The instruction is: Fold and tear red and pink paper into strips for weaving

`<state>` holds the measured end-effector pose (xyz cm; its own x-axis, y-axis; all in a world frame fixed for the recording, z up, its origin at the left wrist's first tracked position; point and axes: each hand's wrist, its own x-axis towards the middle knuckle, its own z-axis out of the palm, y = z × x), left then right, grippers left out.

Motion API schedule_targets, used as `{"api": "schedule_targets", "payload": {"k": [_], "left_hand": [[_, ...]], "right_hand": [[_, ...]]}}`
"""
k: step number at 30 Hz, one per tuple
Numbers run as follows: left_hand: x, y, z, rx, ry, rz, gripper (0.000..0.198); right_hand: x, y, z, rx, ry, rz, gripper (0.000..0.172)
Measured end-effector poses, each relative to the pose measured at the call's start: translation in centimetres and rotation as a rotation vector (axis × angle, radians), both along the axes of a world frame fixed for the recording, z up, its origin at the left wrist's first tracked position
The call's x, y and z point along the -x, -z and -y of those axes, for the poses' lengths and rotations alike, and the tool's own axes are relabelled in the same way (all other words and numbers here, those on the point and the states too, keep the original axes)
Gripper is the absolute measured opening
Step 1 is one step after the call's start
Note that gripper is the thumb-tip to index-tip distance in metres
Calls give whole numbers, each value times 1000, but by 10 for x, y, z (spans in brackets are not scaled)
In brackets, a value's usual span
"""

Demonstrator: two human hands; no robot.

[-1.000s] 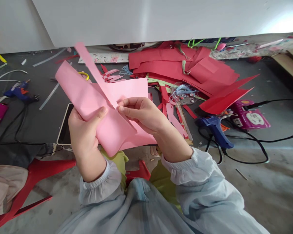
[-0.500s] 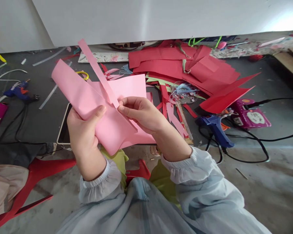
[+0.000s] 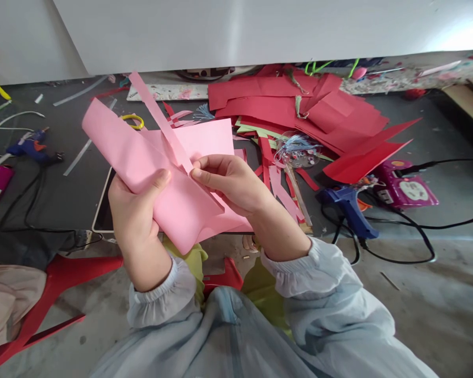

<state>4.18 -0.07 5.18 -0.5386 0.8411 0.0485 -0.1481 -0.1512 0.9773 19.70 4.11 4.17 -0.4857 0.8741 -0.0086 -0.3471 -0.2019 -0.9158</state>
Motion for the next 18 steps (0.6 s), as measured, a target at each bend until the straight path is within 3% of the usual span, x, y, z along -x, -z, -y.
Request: {"api": "schedule_targets", "payload": {"k": [9, 18], "left_hand": [[0, -2, 2, 12, -11, -46, 41], [0, -2, 3, 1, -11, -53, 49]], "right_hand": [[-4, 1, -2, 25, -51, 60, 51], [0, 1, -1, -34, -42, 1, 48]]}}
